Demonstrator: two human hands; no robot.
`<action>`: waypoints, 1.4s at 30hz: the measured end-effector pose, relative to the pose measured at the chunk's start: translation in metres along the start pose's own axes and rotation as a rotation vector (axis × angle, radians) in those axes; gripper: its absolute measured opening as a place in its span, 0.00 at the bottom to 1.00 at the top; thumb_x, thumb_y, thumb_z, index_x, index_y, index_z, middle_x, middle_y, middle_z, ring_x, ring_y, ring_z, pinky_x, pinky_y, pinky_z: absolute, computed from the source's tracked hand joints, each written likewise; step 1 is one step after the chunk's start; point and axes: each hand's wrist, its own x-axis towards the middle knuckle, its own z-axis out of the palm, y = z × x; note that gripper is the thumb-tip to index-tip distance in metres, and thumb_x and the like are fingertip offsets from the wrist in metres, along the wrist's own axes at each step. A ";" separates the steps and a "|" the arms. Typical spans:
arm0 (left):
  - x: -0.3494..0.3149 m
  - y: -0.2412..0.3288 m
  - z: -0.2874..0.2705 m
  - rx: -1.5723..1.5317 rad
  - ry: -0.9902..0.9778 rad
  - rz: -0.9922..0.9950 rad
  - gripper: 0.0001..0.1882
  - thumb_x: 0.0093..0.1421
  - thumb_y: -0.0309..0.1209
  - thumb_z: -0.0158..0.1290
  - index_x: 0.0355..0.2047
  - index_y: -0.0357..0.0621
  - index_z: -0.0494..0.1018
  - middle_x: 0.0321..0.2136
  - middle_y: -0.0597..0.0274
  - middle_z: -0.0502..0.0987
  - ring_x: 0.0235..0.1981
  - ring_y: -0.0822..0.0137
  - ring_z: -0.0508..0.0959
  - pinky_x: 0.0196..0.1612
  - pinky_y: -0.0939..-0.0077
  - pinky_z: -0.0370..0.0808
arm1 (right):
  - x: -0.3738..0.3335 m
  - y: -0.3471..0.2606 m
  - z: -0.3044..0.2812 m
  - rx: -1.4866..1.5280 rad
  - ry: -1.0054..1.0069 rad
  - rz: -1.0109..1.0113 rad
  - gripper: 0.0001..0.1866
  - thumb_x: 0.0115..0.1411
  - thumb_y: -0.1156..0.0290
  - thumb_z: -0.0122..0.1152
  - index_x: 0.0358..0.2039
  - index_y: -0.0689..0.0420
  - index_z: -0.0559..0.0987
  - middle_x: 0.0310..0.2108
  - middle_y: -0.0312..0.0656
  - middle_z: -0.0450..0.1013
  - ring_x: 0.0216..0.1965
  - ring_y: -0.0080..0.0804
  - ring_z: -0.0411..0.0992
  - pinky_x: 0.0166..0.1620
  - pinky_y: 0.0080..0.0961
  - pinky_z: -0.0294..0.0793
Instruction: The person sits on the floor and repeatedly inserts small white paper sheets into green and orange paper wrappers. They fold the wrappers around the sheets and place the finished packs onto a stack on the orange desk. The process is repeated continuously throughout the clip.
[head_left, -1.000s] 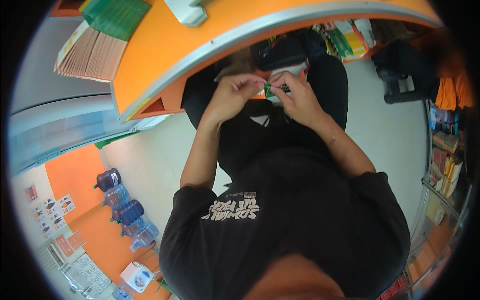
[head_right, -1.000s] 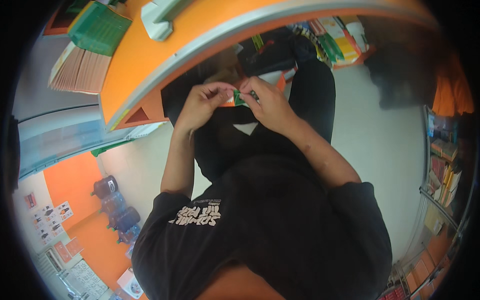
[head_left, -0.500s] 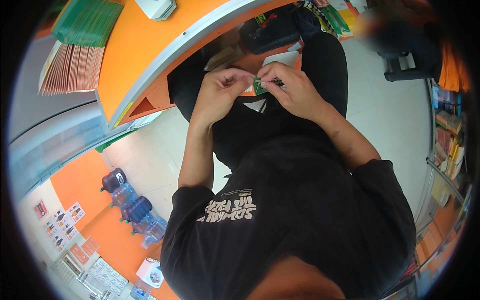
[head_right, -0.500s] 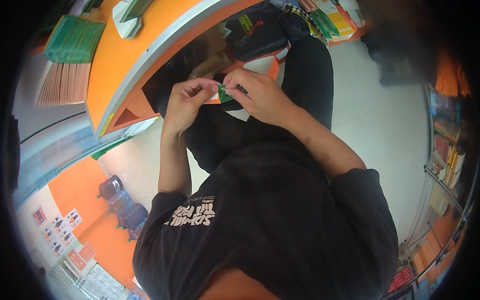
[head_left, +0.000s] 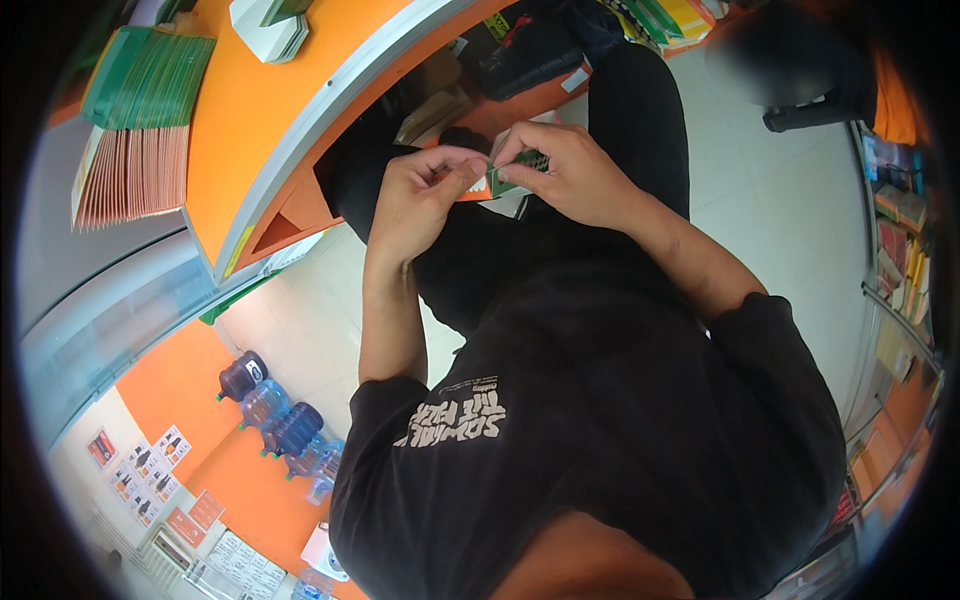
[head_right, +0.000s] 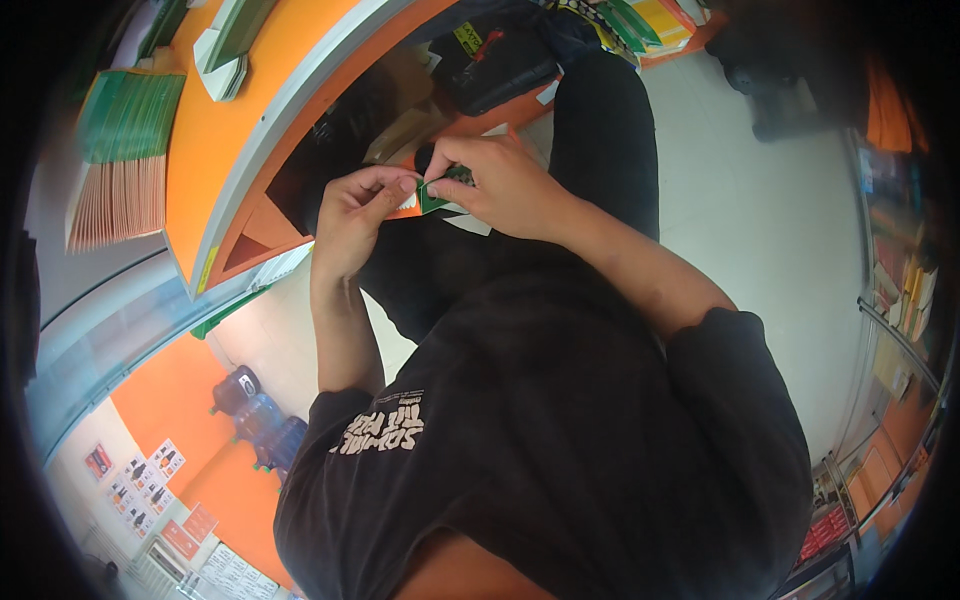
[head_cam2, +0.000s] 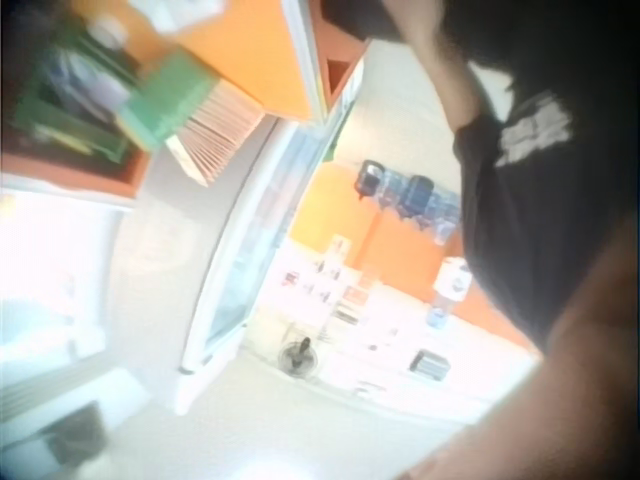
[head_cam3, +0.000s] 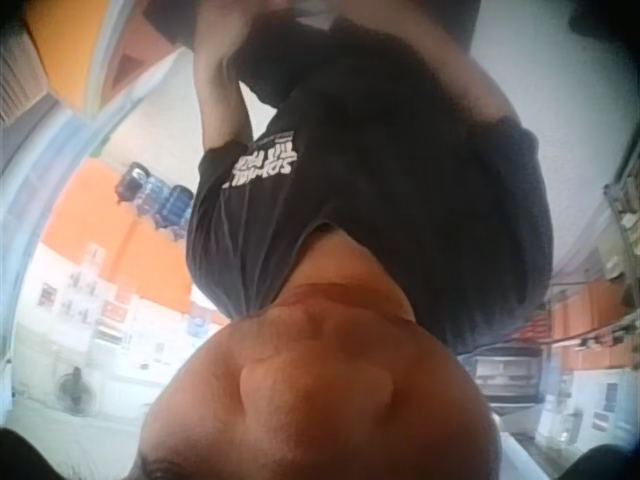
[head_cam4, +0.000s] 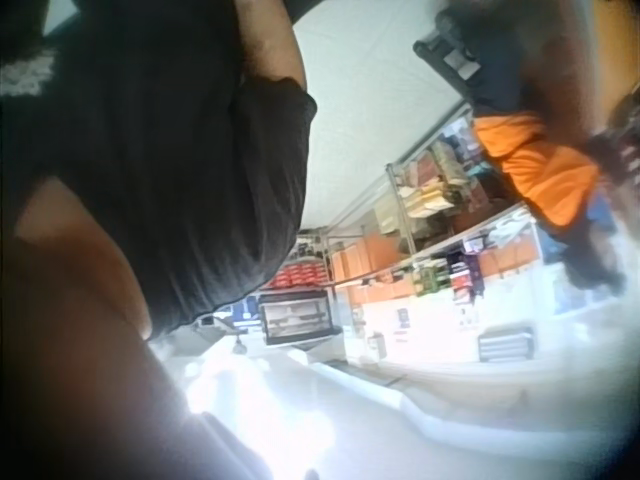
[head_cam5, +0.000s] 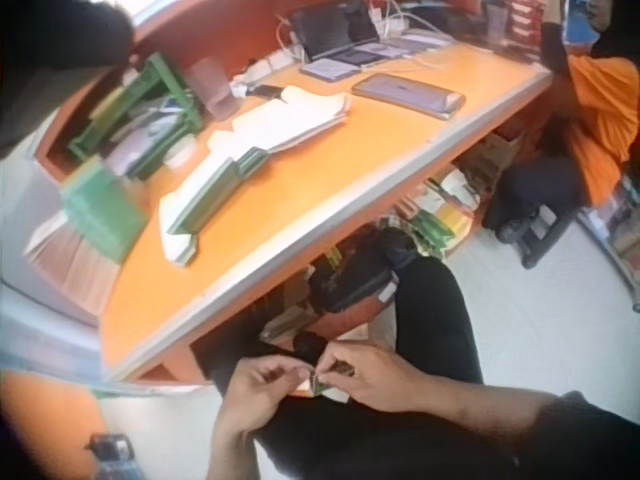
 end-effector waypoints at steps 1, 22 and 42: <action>0.000 0.001 -0.001 0.027 -0.013 -0.024 0.10 0.61 0.29 0.58 0.37 0.33 0.80 0.31 0.61 0.81 0.31 0.77 0.77 0.38 0.82 0.72 | 0.000 0.004 0.002 0.089 0.013 -0.008 0.09 0.59 0.69 0.63 0.34 0.61 0.75 0.30 0.40 0.75 0.33 0.28 0.74 0.36 0.25 0.71; 0.049 -0.041 0.049 -0.004 0.466 0.359 0.21 0.67 0.44 0.50 0.45 0.36 0.71 0.34 0.58 0.75 0.38 0.68 0.74 0.43 0.73 0.72 | 0.028 0.033 0.022 0.276 0.182 0.035 0.14 0.65 0.68 0.56 0.46 0.62 0.79 0.38 0.43 0.78 0.40 0.27 0.74 0.44 0.25 0.72; 0.018 0.029 0.062 -0.084 0.409 0.679 0.22 0.70 0.40 0.44 0.28 0.32 0.74 0.20 0.58 0.74 0.20 0.71 0.71 0.26 0.77 0.68 | 0.019 -0.014 -0.028 0.066 0.609 -0.337 0.22 0.63 0.72 0.61 0.14 0.60 0.64 0.14 0.32 0.64 0.17 0.15 0.57 0.21 0.20 0.58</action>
